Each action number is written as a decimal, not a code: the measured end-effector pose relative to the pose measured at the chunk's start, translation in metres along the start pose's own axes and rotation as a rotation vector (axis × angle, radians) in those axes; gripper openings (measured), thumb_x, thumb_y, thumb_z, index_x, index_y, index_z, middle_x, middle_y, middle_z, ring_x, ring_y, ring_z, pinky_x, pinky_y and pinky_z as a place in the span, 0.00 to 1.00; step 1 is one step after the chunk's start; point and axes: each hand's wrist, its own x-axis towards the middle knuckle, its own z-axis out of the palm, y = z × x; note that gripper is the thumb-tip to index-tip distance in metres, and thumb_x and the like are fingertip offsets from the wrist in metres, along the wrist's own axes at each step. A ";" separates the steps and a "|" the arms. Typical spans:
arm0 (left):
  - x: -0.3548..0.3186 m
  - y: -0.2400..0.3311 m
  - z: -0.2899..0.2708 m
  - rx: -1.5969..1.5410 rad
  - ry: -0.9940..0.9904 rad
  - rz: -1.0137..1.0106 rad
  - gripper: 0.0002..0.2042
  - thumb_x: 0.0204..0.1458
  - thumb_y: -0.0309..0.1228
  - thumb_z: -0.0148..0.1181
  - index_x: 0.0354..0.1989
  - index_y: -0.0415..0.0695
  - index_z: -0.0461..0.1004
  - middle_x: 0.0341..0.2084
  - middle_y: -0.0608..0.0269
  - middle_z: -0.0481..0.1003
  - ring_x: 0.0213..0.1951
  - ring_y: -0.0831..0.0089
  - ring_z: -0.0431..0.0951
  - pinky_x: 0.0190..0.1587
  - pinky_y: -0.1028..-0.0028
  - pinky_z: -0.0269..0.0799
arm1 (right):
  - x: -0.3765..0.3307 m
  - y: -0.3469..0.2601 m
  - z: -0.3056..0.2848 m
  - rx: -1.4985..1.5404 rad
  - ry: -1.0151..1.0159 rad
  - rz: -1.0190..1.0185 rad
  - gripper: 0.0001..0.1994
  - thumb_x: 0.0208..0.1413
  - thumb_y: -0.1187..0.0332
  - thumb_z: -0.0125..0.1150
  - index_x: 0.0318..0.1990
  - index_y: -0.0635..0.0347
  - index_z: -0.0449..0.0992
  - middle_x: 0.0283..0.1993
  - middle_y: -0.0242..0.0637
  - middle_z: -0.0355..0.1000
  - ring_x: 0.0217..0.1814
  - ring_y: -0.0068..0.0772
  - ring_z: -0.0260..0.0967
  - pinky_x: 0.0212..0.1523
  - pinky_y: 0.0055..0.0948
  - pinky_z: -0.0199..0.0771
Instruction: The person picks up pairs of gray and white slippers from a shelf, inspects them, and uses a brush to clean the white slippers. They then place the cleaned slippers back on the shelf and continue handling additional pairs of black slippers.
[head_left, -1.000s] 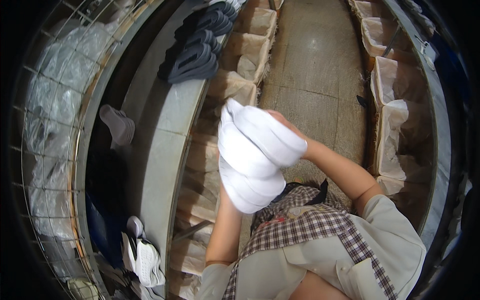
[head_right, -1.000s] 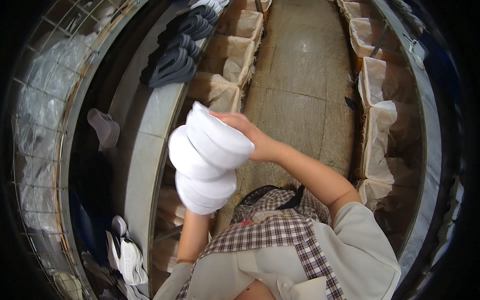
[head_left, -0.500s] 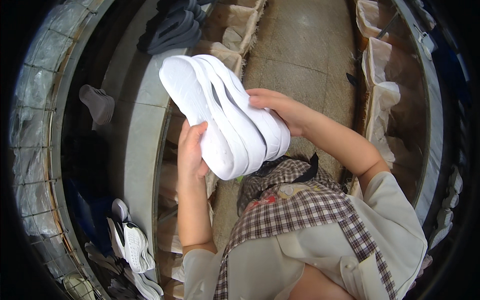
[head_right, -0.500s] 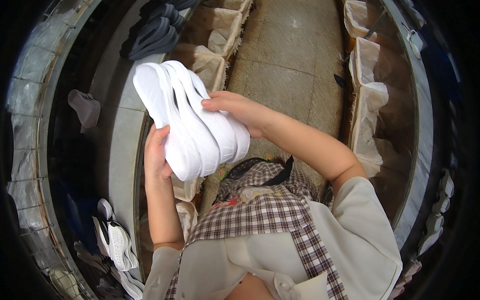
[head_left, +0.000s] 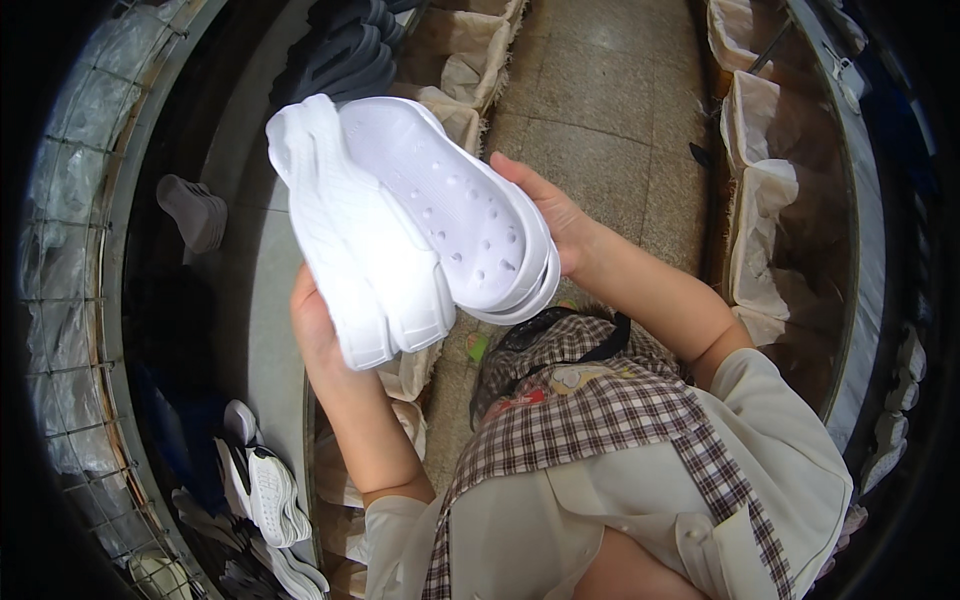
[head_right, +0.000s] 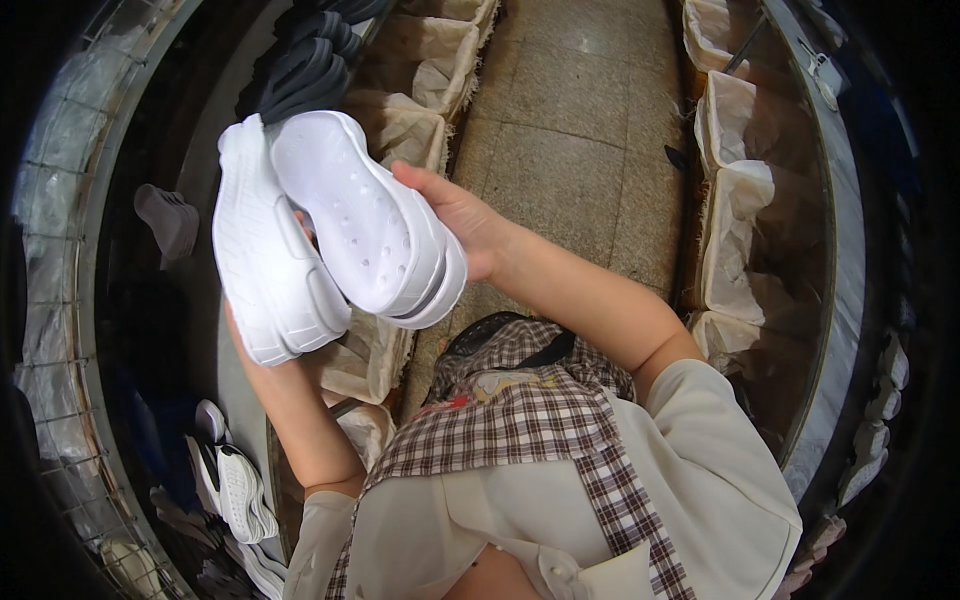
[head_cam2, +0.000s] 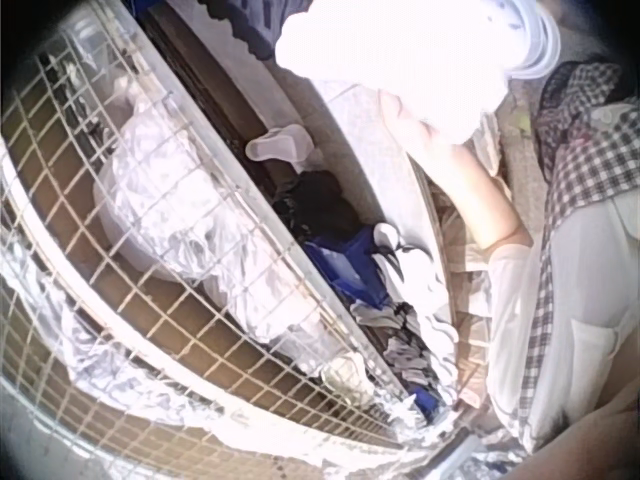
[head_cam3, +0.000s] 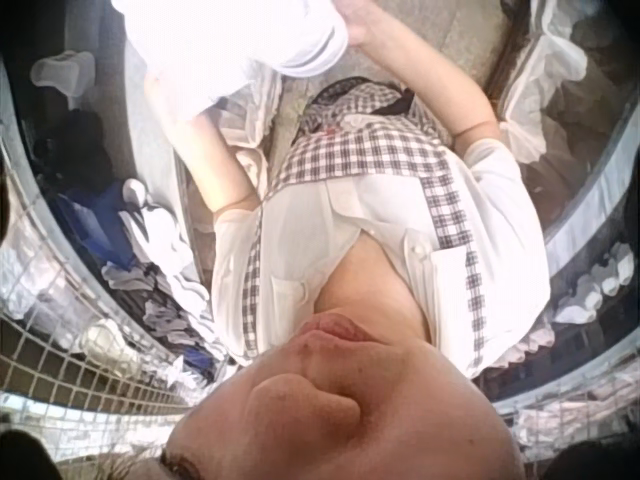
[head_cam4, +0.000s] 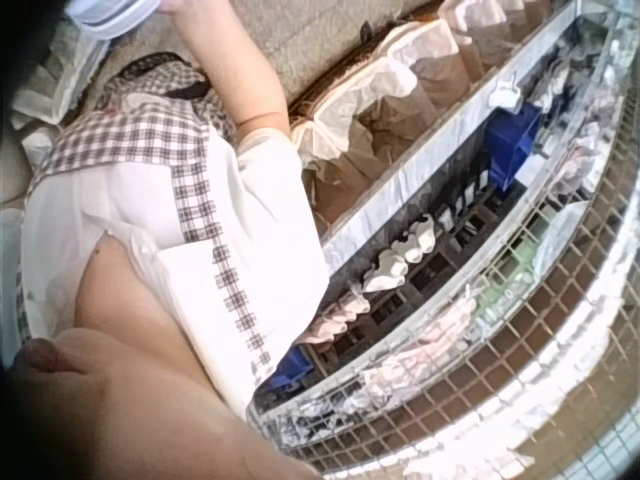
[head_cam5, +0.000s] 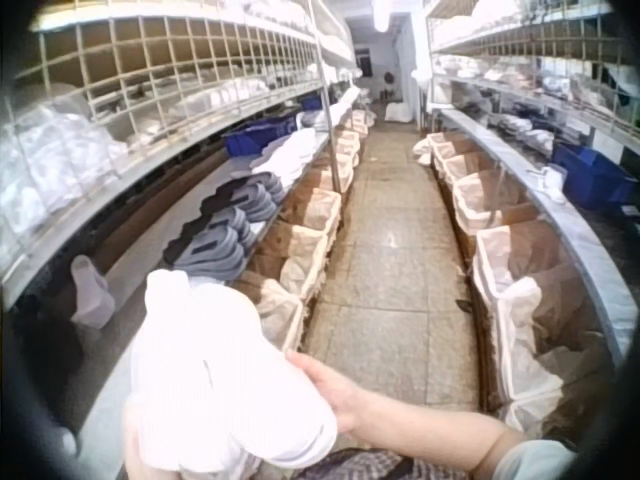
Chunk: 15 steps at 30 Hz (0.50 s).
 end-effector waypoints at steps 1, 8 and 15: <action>0.002 0.002 0.000 -0.091 -0.138 0.018 0.19 0.57 0.30 0.40 0.53 0.28 0.64 0.50 0.44 0.70 0.50 0.55 0.73 0.55 0.59 0.68 | 0.001 0.001 0.002 0.005 0.045 -0.006 0.26 0.55 0.52 0.56 0.53 0.64 0.69 0.50 0.46 0.71 0.49 0.37 0.73 0.51 0.41 0.74; -0.002 0.017 0.002 0.040 -0.197 0.093 0.20 0.58 0.30 0.40 0.55 0.30 0.62 0.50 0.45 0.69 0.50 0.55 0.73 0.55 0.60 0.68 | 0.007 0.004 0.013 0.034 0.139 -0.025 0.23 0.53 0.54 0.58 0.50 0.63 0.73 0.46 0.47 0.74 0.43 0.38 0.76 0.43 0.40 0.79; -0.003 0.019 0.022 -0.187 -0.382 0.032 0.21 0.55 0.29 0.41 0.55 0.30 0.61 0.50 0.44 0.69 0.51 0.55 0.71 0.56 0.60 0.65 | 0.009 0.002 0.008 0.075 0.072 0.023 0.22 0.52 0.57 0.59 0.49 0.64 0.73 0.46 0.47 0.74 0.43 0.39 0.76 0.46 0.42 0.77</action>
